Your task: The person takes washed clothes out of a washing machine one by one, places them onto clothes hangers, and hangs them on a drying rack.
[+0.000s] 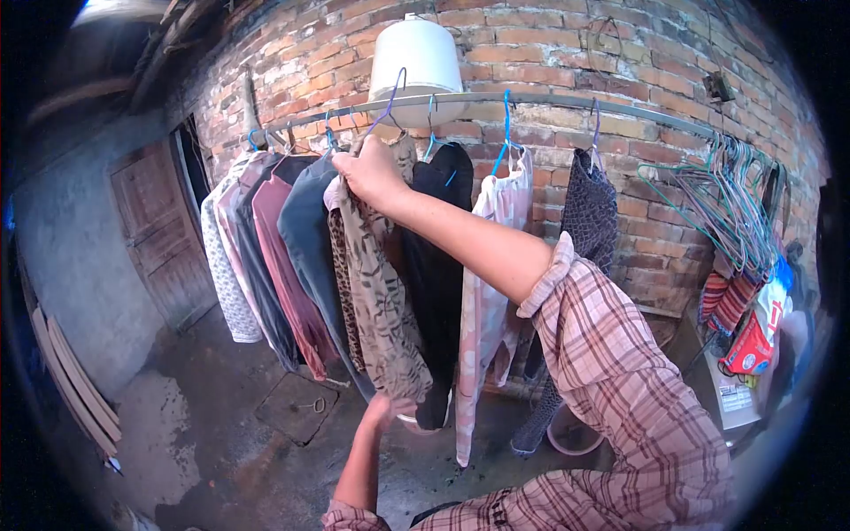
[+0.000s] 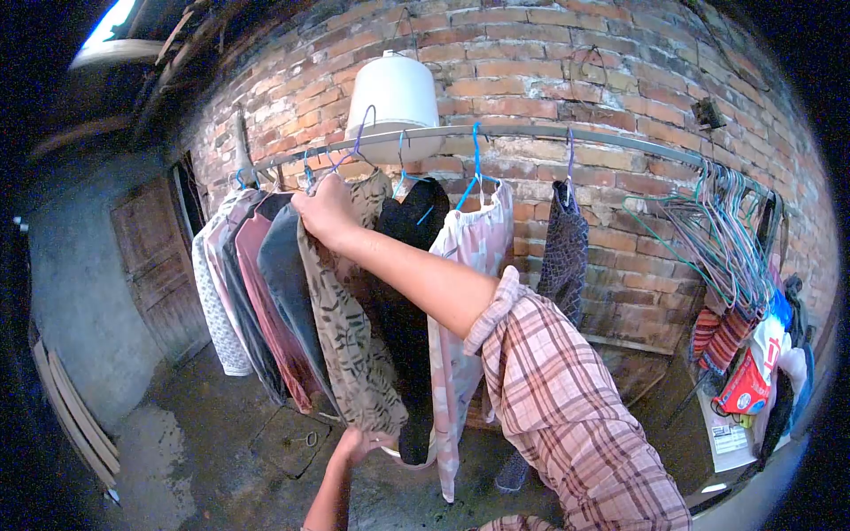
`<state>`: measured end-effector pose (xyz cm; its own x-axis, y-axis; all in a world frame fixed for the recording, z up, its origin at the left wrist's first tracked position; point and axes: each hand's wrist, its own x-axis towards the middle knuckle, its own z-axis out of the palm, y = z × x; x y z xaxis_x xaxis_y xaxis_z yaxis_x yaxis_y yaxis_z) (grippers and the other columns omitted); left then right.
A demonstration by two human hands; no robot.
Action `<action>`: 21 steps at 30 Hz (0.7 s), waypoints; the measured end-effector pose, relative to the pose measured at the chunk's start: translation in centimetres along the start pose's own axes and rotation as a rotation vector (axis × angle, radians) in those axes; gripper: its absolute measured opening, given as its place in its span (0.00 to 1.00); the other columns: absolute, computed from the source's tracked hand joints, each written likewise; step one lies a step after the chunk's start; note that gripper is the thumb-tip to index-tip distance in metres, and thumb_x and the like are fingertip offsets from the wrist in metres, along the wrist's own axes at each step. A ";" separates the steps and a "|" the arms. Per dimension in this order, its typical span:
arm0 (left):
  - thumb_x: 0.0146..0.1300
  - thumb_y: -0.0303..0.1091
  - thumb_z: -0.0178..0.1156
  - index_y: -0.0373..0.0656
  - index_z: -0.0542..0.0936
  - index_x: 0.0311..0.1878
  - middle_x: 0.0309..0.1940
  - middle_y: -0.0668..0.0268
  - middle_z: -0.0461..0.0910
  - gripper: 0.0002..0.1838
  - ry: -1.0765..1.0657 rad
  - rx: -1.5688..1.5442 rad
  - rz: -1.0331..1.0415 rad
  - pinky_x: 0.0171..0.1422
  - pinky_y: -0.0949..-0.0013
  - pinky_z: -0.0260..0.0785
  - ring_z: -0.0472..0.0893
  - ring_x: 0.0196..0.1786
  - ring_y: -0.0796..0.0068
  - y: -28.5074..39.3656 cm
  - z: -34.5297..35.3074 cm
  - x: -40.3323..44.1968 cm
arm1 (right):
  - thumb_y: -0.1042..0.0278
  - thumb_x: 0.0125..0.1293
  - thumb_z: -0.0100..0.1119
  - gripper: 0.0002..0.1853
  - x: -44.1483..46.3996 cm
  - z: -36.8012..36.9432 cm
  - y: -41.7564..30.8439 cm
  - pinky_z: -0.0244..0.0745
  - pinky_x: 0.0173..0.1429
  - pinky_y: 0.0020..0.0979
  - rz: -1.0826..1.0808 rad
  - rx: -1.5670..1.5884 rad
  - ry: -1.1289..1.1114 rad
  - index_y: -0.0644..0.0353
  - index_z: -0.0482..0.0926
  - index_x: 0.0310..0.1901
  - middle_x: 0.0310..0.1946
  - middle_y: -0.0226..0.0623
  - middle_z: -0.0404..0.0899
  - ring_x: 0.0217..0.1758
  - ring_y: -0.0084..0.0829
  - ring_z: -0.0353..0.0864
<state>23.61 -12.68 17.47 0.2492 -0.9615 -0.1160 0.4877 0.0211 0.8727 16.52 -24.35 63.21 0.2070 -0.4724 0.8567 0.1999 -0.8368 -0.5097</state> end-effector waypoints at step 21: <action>0.68 0.44 0.55 0.41 0.72 0.58 0.45 0.60 0.79 0.22 -0.153 0.472 -0.365 0.49 0.70 0.73 0.81 0.45 0.70 -4.1 1.7 -2.5 | 0.51 0.55 0.60 0.19 -0.3 1.6 9.8 0.75 0.53 0.41 -0.027 -0.341 -0.421 0.57 0.83 0.40 0.38 0.48 0.82 0.47 0.46 0.81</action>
<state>19.58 -10.84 14.96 -0.0044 -0.9128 -0.4083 0.0868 -0.4071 0.9093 19.98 -31.91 57.84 0.5858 -0.3567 0.7278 -0.0970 -0.9223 -0.3740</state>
